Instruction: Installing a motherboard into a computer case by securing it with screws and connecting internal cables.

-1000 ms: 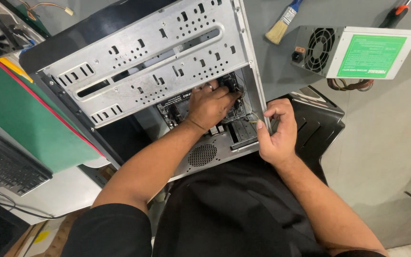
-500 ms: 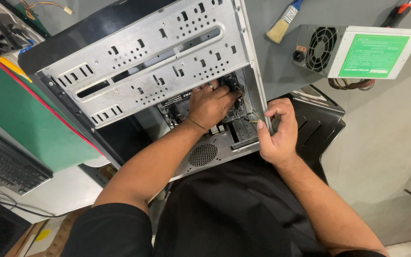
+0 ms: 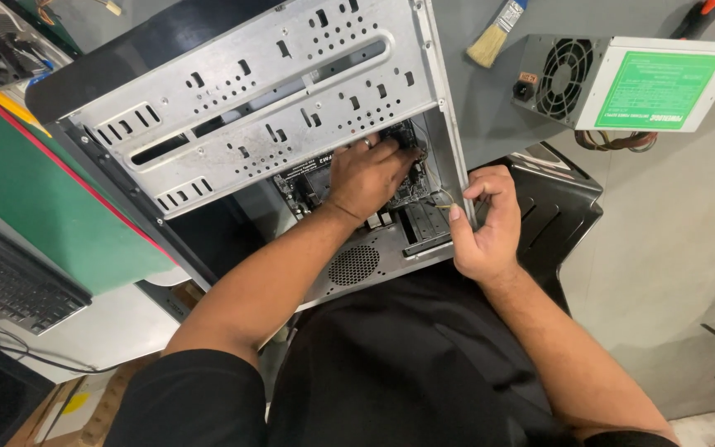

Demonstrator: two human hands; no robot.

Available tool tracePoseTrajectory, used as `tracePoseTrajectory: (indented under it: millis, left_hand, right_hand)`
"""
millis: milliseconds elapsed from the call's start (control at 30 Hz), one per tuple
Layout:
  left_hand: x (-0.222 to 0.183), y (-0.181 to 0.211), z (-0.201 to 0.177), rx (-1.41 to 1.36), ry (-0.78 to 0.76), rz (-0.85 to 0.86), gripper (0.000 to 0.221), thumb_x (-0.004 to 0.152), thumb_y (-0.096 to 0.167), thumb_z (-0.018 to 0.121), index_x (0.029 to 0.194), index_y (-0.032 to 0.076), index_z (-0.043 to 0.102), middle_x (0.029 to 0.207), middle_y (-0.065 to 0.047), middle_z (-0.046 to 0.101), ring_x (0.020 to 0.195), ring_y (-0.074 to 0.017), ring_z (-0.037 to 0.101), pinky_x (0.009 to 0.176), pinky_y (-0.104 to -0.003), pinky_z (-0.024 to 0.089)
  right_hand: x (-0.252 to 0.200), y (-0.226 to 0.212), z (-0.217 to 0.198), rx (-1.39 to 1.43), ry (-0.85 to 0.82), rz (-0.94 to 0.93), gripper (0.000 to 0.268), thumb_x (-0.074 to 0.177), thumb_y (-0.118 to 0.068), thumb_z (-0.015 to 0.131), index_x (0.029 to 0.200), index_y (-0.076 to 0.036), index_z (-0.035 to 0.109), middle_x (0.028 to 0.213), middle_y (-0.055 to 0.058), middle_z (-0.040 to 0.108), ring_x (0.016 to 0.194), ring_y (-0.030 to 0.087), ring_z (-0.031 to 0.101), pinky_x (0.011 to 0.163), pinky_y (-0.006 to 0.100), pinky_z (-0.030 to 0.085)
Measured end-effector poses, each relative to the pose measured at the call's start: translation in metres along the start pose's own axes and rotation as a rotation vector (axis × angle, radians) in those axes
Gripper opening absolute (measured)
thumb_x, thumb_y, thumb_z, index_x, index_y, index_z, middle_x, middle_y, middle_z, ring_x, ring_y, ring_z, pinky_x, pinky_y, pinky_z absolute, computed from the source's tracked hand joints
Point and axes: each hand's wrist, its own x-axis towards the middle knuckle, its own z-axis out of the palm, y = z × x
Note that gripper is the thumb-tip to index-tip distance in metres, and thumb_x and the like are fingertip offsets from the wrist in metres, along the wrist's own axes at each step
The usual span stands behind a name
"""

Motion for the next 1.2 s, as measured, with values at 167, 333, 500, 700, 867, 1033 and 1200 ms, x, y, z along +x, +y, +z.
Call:
tracePoseTrajectory:
  millis: [167, 333, 500, 700, 867, 1033, 1200]
  left_hand:
    - [0.01, 0.01, -0.004, -0.078, -0.061, -0.108, 0.016, 0.084, 0.021, 0.057, 0.069, 0.017, 0.06, 0.075, 0.002, 0.057, 0.059, -0.0245, 0.051, 0.045, -0.034, 0.04]
    - [0.027, 0.025, -0.013, -0.039, -0.393, -0.468, 0.01, 0.08, 0.023, 0.058, 0.076, 0.016, 0.064, 0.072, 0.0, 0.061, 0.066, -0.0255, 0.059, 0.055, -0.037, 0.042]
    - [0.051, 0.029, -0.019, 0.041, -0.743, -0.68, 0.014, 0.075, 0.026, 0.058, 0.08, 0.016, 0.068, 0.073, -0.004, 0.064, 0.076, -0.0299, 0.062, 0.067, -0.042, 0.04]
    - [0.059, 0.026, -0.019, 0.033, -0.879, -0.718, 0.016, 0.075, 0.017, 0.056, 0.08, 0.008, 0.068, 0.075, -0.011, 0.064, 0.08, -0.0336, 0.063, 0.071, -0.046, 0.042]
    - [0.058, 0.021, -0.023, -0.005, -0.946, -0.677, 0.017, 0.074, 0.013, 0.057, 0.082, 0.002, 0.068, 0.076, -0.016, 0.064, 0.081, -0.0377, 0.063, 0.071, -0.051, 0.046]
    - [0.068, 0.031, -0.063, -0.18, -0.885, -0.507, 0.029, 0.076, 0.018, 0.059, 0.101, 0.004, 0.063, 0.102, -0.016, 0.059, 0.099, -0.0394, 0.056, 0.094, -0.059, 0.033]
    - [0.041, 0.032, -0.055, -0.089, -0.731, -0.314, 0.025, 0.083, 0.027, 0.056, 0.104, 0.014, 0.063, 0.101, -0.008, 0.057, 0.1, -0.0315, 0.053, 0.087, -0.048, 0.038]
  right_hand:
    - [0.0, 0.001, 0.0, -0.013, -0.012, 0.005, 0.015, 0.085, -0.011, 0.052, 0.09, -0.006, 0.039, 0.084, 0.008, 0.041, 0.064, 0.015, 0.036, 0.061, 0.029, 0.033]
    - [0.0, -0.001, 0.001, 0.008, 0.003, 0.001, 0.015, 0.085, -0.012, 0.053, 0.089, -0.005, 0.04, 0.082, 0.009, 0.041, 0.063, 0.017, 0.036, 0.06, 0.03, 0.032]
    - [-0.002, 0.001, -0.001, 0.016, -0.004, 0.012, 0.015, 0.084, -0.011, 0.053, 0.091, -0.006, 0.04, 0.083, 0.008, 0.041, 0.064, 0.017, 0.036, 0.061, 0.029, 0.033]
    - [-0.005, 0.004, -0.003, 0.018, -0.012, 0.009, 0.016, 0.085, -0.013, 0.053, 0.093, -0.006, 0.04, 0.083, 0.008, 0.041, 0.063, 0.015, 0.036, 0.061, 0.029, 0.033]
    - [-0.009, 0.003, -0.002, 0.01, 0.011, 0.003, 0.014, 0.086, -0.013, 0.052, 0.093, -0.007, 0.041, 0.082, 0.006, 0.042, 0.062, 0.013, 0.035, 0.061, 0.028, 0.034]
    - [-0.01, 0.005, -0.002, 0.005, 0.023, 0.044, 0.014, 0.086, -0.012, 0.051, 0.096, -0.007, 0.042, 0.074, 0.005, 0.041, 0.056, 0.014, 0.04, 0.056, 0.027, 0.036]
    - [-0.014, 0.005, -0.001, 0.025, 0.041, 0.074, 0.013, 0.087, -0.012, 0.051, 0.096, -0.008, 0.043, 0.072, 0.004, 0.043, 0.054, 0.013, 0.041, 0.054, 0.027, 0.036]
